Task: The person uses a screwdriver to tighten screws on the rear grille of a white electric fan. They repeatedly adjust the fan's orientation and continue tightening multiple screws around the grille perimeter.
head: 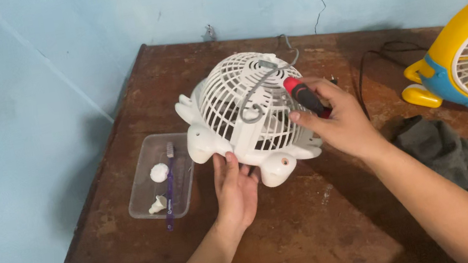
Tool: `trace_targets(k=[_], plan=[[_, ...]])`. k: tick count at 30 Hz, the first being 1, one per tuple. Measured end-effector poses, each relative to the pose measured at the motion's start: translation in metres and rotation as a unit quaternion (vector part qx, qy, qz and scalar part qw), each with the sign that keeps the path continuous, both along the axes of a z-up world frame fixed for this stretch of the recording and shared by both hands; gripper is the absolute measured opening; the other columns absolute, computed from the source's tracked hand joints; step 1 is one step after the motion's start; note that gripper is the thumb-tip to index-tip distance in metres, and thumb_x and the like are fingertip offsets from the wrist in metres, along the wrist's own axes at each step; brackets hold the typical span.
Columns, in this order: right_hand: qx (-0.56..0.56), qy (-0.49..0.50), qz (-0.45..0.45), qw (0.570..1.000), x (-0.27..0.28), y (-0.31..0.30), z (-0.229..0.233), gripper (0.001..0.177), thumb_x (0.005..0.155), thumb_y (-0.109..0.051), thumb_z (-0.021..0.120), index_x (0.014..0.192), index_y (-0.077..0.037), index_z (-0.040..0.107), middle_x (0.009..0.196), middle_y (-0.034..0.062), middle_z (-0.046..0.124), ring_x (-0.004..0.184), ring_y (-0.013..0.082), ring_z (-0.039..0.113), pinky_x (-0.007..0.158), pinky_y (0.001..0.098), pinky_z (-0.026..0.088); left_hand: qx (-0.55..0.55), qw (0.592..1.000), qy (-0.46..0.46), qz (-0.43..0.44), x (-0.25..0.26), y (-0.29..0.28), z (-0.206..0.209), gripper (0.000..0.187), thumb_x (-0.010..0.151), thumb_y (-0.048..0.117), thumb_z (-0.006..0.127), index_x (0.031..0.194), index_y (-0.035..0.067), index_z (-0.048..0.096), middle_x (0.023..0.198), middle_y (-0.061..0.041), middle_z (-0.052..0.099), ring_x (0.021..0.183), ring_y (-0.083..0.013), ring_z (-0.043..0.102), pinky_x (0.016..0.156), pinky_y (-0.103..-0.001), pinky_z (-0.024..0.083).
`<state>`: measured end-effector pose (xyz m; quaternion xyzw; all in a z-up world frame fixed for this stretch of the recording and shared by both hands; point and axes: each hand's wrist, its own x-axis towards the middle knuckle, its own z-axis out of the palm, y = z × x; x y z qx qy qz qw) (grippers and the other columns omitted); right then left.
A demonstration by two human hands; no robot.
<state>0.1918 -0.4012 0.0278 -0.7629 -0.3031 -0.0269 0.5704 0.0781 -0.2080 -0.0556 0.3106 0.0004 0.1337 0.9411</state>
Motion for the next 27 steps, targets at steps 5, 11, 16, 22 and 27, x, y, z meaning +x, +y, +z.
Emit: trace_targets(k=[5, 11, 16, 22, 27], plan=[[-0.071, -0.053, -0.038, 0.995, -0.009, -0.003, 0.004, 0.044, 0.079, -0.022, 0.086, 0.114, -0.001, 0.067, 0.140, 0.0074, 0.061, 0.112, 0.0193, 0.065, 0.087, 0.0321, 0.053, -0.014, 0.999, 0.040, -0.030, -0.001, -0.008, -0.014, 0.058, 0.103, 0.031, 0.053, 0.154, 0.019, 0.027, 0.156, -0.006, 0.040, 0.144, -0.0287, 0.041, 0.118, -0.056, 0.034], [-0.107, -0.115, -0.058, 0.986, -0.007, -0.016, 0.001, 0.047, 0.073, -0.019, 0.088, 0.112, -0.001, 0.068, 0.147, 0.0103, 0.059, 0.126, 0.0276, 0.063, 0.096, 0.0377, 0.053, -0.045, 0.988, 0.136, -0.064, -0.001, -0.046, -0.033, 0.055, 0.098, 0.028, 0.058, 0.147, 0.015, 0.036, 0.151, -0.005, 0.045, 0.143, -0.0260, 0.044, 0.120, -0.050, 0.036], [-0.147, -0.084, -0.050, 0.984, -0.004, -0.034, -0.002, 0.046, 0.071, -0.019, 0.088, 0.109, -0.002, 0.068, 0.148, 0.0076, 0.059, 0.127, 0.0274, 0.064, 0.094, 0.0369, 0.053, -0.064, 0.976, 0.183, -0.099, -0.007, -0.060, -0.043, 0.044, 0.101, 0.022, 0.057, 0.139, 0.003, 0.045, 0.144, -0.009, 0.051, 0.140, -0.0242, 0.047, 0.119, -0.043, 0.038], [-0.158, -0.119, -0.031, 0.980, 0.000, -0.044, -0.001, 0.045, 0.072, -0.020, 0.088, 0.107, -0.001, 0.066, 0.147, 0.0078, 0.061, 0.129, 0.0291, 0.063, 0.098, 0.0368, 0.052, -0.018, 0.943, 0.231, -0.241, -0.030, -0.037, -0.010, 0.030, 0.102, 0.013, 0.053, 0.128, -0.002, 0.052, 0.138, -0.013, 0.057, 0.131, -0.0235, 0.061, 0.115, -0.041, 0.045], [-0.104, -0.071, -0.025, 0.992, 0.002, -0.053, -0.014, 0.034, 0.082, -0.019, 0.081, 0.108, -0.003, 0.067, 0.144, 0.0092, 0.063, 0.122, 0.0205, 0.066, 0.090, 0.0308, 0.055, 0.388, 0.866, 0.203, -0.242, -0.026, -0.022, 0.027, 0.026, 0.104, 0.012, 0.058, 0.124, 0.008, 0.075, 0.119, -0.017, 0.080, 0.095, -0.0351, 0.071, 0.084, -0.043, 0.058]])
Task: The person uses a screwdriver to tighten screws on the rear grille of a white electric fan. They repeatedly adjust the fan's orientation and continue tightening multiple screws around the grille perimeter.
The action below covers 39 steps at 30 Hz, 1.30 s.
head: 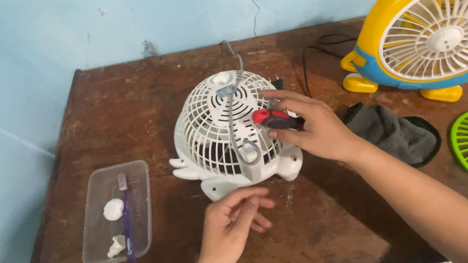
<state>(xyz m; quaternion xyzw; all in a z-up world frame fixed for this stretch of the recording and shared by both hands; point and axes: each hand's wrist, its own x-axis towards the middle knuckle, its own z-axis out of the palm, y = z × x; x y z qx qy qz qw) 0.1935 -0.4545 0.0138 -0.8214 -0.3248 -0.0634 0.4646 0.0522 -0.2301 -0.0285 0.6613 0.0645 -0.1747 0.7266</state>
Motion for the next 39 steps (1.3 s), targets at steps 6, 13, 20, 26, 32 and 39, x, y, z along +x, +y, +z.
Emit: trace_targets(k=[6, 13, 20, 26, 32, 39], plan=[[0.184, 0.156, -0.025, 0.970, 0.003, -0.025, -0.026, 0.024, 0.105, -0.025, 0.063, 0.118, -0.005, 0.065, 0.104, -0.0004, 0.063, 0.095, 0.0074, 0.057, 0.084, 0.0260, 0.049, 0.316, 0.725, -0.611, 0.032, 0.050, 0.006, 0.047, 0.016, 0.082, 0.000, 0.072, 0.096, 0.009, 0.072, 0.103, -0.006, 0.073, 0.099, -0.0255, 0.065, 0.089, -0.039, 0.049], [0.209, 0.169, -0.048, 0.962, 0.004, -0.042, -0.046, 0.023, 0.103, -0.026, 0.064, 0.112, -0.004, 0.064, 0.089, -0.0015, 0.065, 0.077, 0.0067, 0.056, 0.067, 0.0250, 0.046, 0.215, 0.762, -0.610, -0.023, 0.096, -0.034, 0.056, 0.013, 0.087, 0.001, 0.073, 0.099, 0.007, 0.072, 0.094, -0.005, 0.071, 0.085, -0.0223, 0.068, 0.080, -0.036, 0.053], [0.144, 0.071, -0.074, 0.984, 0.000, -0.048, -0.041, 0.016, 0.101, -0.018, 0.069, 0.108, -0.004, 0.065, 0.092, -0.0018, 0.061, 0.078, 0.0056, 0.051, 0.067, 0.0235, 0.043, 0.200, 0.797, -0.570, 0.026, 0.103, -0.048, 0.048, 0.014, 0.088, -0.001, 0.071, 0.100, 0.005, 0.072, 0.089, -0.007, 0.072, 0.074, -0.0206, 0.070, 0.066, -0.032, 0.055], [0.137, 0.062, -0.079, 0.985, -0.006, -0.046, -0.028, 0.015, 0.099, -0.017, 0.069, 0.106, -0.004, 0.063, 0.092, -0.0028, 0.062, 0.078, 0.0049, 0.054, 0.068, 0.0225, 0.045, 0.236, 0.788, -0.567, 0.044, 0.112, -0.064, 0.049, 0.012, 0.088, 0.002, 0.071, 0.099, 0.006, 0.072, 0.087, -0.008, 0.070, 0.080, -0.0246, 0.070, 0.071, -0.035, 0.055], [0.091, 0.049, -0.084, 0.991, -0.008, -0.042, -0.020, 0.022, 0.093, -0.015, 0.072, 0.110, -0.002, 0.065, 0.094, 0.0027, 0.063, 0.078, 0.0080, 0.057, 0.067, 0.0254, 0.049, 0.215, 0.832, -0.511, 0.017, 0.118, -0.074, 0.065, 0.018, 0.090, 0.005, 0.067, 0.107, 0.005, 0.070, 0.098, -0.009, 0.071, 0.089, -0.0238, 0.073, 0.078, -0.033, 0.059], [0.093, 0.053, -0.055, 0.993, -0.002, -0.050, -0.026, 0.024, 0.087, -0.008, 0.075, 0.108, 0.001, 0.067, 0.097, 0.0049, 0.067, 0.081, 0.0083, 0.062, 0.066, 0.0267, 0.053, 0.088, 0.807, -0.564, -0.149, 0.139, -0.072, 0.087, 0.036, 0.102, 0.004, 0.063, 0.138, 0.008, 0.064, 0.131, -0.012, 0.071, 0.116, -0.0242, 0.072, 0.097, -0.035, 0.058]])
